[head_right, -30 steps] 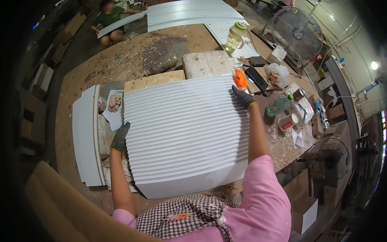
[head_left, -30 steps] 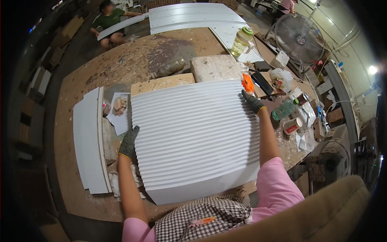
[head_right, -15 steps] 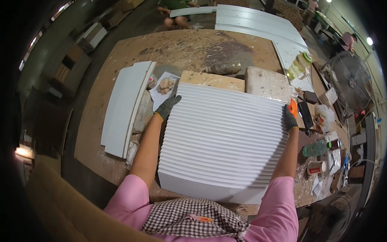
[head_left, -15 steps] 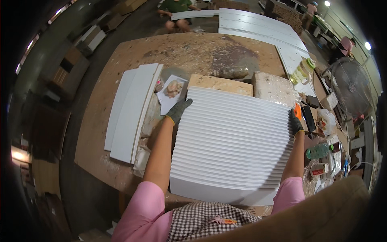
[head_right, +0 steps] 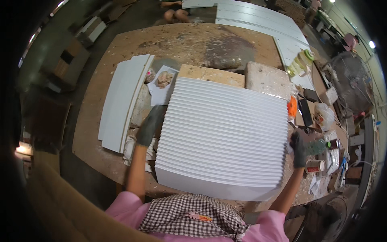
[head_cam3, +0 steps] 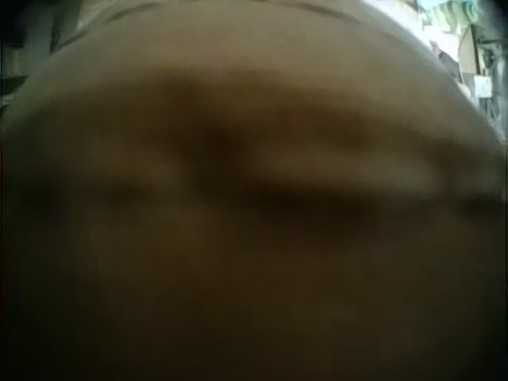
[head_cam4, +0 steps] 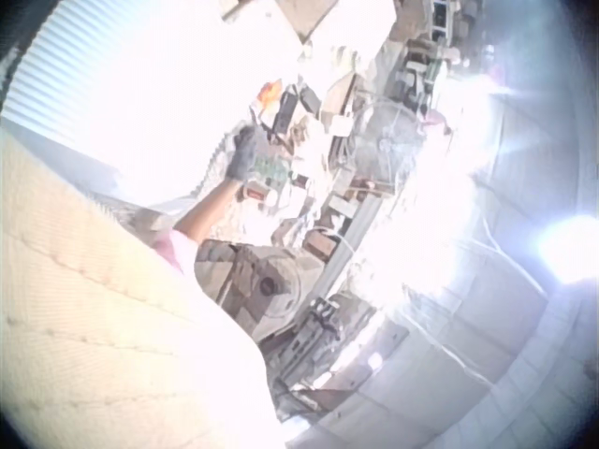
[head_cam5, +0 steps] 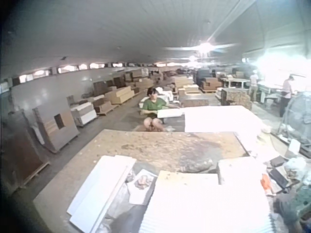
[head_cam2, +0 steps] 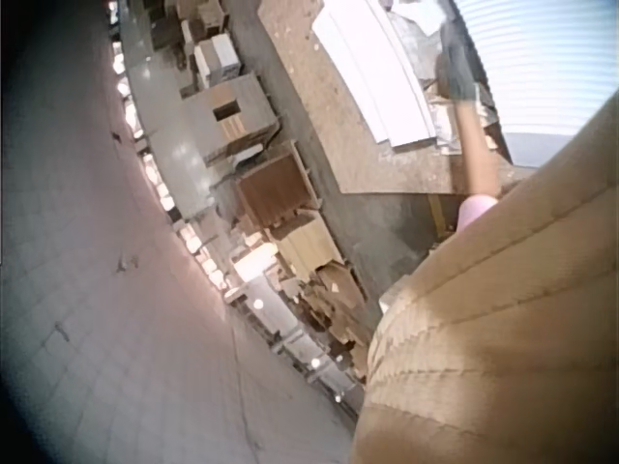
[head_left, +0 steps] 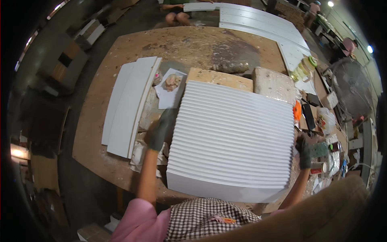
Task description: The person wipes a white slatted furniture component with a cloth and applies a substance from a small container using a cloth by hand.
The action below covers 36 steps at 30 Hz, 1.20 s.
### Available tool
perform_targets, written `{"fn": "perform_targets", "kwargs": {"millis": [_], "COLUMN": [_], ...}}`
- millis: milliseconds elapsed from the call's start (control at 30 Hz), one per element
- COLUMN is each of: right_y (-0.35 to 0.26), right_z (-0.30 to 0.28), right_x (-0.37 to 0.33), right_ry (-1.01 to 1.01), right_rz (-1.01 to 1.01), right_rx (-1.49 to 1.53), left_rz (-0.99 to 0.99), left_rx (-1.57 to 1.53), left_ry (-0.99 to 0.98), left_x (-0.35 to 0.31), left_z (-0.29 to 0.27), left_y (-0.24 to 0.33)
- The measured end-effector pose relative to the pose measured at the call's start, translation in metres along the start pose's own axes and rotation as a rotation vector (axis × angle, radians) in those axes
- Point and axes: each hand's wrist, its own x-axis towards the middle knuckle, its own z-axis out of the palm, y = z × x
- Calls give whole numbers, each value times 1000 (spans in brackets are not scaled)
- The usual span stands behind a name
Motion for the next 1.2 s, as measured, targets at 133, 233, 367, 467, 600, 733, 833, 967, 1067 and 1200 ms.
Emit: {"fn": "perform_targets", "kwargs": {"millis": [133, 233, 367, 467, 600, 733, 833, 967, 1067, 1200], "right_y": [60, 58, 57, 55, 42, 60, 86, 90, 81, 74], "right_z": [-1, 70, 89, 85, 86, 72, 78, 94, 98, 115], "right_x": [-107, -197, -211, -201, -210, -228, -247, -273, -272, -272], "right_ry": [-12, 188, 396, 357, 350, 507, 532, 515, 536, 564], "right_rz": [-97, -134, -218, -223, -212, -228, -158, -158, -54, -118], "right_rx": [-166, -80, -178, -66, -151, -276, -83, -643, -585, -577], "left_rz": [545, 507, 226, 474, 615, 639, 375, 421, 479, 473], "left_rx": [-979, -625, -162, -518, -405, -541, -385, -343, -474, -382], "left_ry": [169, 324, 606, 604, 640, 543, 552, 603, 493, 576], "left_x": [-121, -173, -163, -134, -130, -144, -131, -139, -159, -157], "left_z": [104, 143, 169, 184, 173, 176, 184, 189, 189, 183], "left_y": [-77, -105, -108, -115, -121, -120, -167, -169, -126, -140]}}
